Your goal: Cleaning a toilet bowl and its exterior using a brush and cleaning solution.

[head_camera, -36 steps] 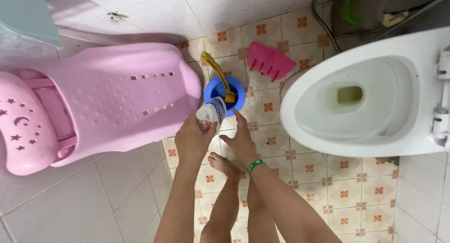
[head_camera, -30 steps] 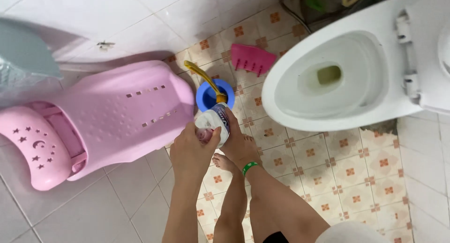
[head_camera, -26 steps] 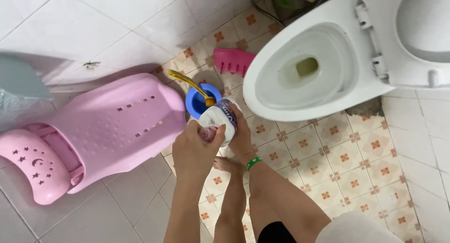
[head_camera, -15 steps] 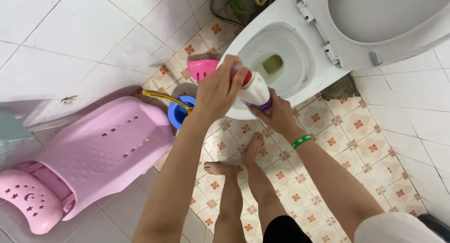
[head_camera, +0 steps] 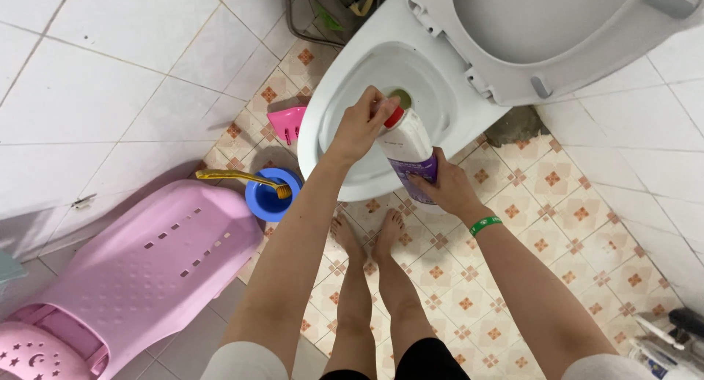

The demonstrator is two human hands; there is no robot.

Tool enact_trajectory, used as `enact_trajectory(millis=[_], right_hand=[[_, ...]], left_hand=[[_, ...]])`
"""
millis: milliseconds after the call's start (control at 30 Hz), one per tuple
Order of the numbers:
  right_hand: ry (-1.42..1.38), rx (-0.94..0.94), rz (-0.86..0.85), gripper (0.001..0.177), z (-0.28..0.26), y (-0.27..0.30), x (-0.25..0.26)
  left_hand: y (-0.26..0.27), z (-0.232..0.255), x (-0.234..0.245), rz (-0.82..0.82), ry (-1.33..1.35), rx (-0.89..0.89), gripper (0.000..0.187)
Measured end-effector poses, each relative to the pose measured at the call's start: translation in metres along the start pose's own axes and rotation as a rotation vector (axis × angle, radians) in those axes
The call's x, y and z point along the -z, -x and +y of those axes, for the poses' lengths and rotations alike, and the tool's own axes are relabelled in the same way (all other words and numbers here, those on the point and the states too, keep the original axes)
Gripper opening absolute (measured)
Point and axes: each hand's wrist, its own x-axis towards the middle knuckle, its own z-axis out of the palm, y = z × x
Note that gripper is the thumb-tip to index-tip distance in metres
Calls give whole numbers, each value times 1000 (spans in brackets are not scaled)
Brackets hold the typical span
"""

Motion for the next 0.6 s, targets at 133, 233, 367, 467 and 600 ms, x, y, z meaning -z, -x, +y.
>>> enact_trajectory(millis=[133,233,367,467,600], right_hand=[[-1,-3,4,75,16,7,-13],[49,27,25,74,16,10,-9],[34,-30,-93,73,4,11,14],[12,-52,-150,74,0,8,25],[41,-28,-129,73,9,2,16]], left_hand=[[-5,-4,-13,-1,-66,91,44],[-6,0,-15,40,-175,128,45],[-4,12,-8,44,-449,-127,37],[-9,14,-6,16,-599,-285,35],[-28,-3,-14,-11,-750,-234,37]])
